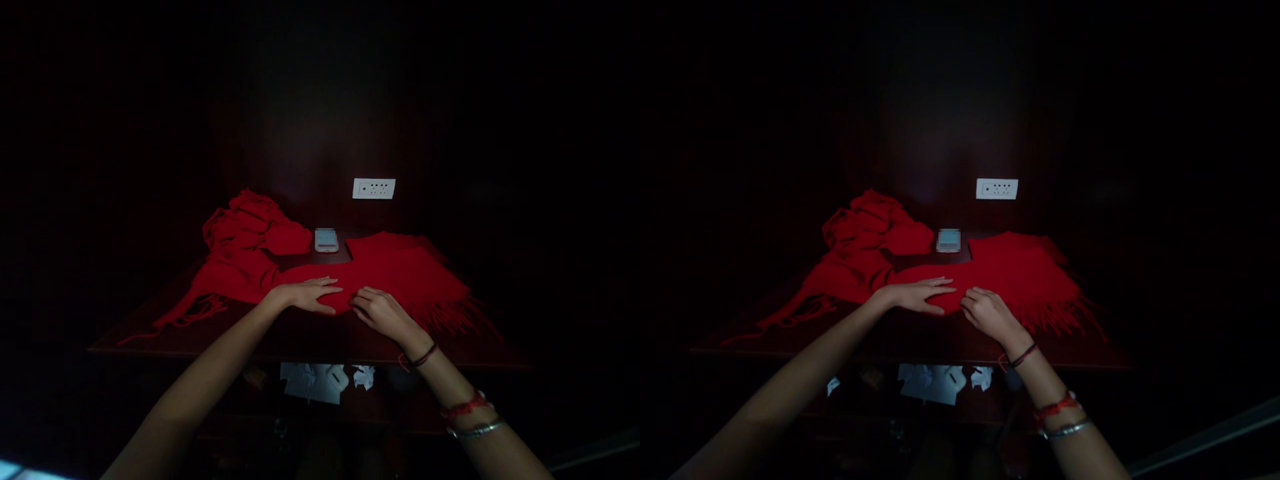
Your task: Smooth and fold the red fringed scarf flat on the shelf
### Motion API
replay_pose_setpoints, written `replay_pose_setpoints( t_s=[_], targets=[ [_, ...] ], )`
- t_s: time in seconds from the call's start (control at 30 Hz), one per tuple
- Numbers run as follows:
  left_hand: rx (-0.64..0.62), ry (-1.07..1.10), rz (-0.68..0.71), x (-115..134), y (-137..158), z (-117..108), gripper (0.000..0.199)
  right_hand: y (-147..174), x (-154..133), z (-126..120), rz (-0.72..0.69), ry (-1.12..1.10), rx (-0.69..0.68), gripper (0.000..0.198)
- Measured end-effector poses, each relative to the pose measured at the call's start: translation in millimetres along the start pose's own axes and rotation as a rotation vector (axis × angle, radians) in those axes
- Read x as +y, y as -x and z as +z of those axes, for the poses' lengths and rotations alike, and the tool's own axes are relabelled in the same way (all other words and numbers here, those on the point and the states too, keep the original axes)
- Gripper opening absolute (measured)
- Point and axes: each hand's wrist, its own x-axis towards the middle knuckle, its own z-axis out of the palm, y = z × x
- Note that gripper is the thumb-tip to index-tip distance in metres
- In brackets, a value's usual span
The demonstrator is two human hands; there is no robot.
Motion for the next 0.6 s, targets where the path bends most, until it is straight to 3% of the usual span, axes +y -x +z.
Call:
replay_pose_setpoints(
  t_s=[0.17, 0.37, 0.6],
  targets=[
    [0.153, -0.117, 0.061, 12, 9, -8, 0.050, -1, 0, 3, -0.059, 0.029, 0.001, 0.018],
    [0.128, -0.360, 0.100, 22, 17, -15, 0.018, -5, 4, 3, -0.009, -0.020, -0.006, 0.017],
    [0.295, -0.551, -0.016, 25, 22, 2, 0.018, -14, -15, 4, 0.098, 0.035, -0.022, 0.018]
  ],
)
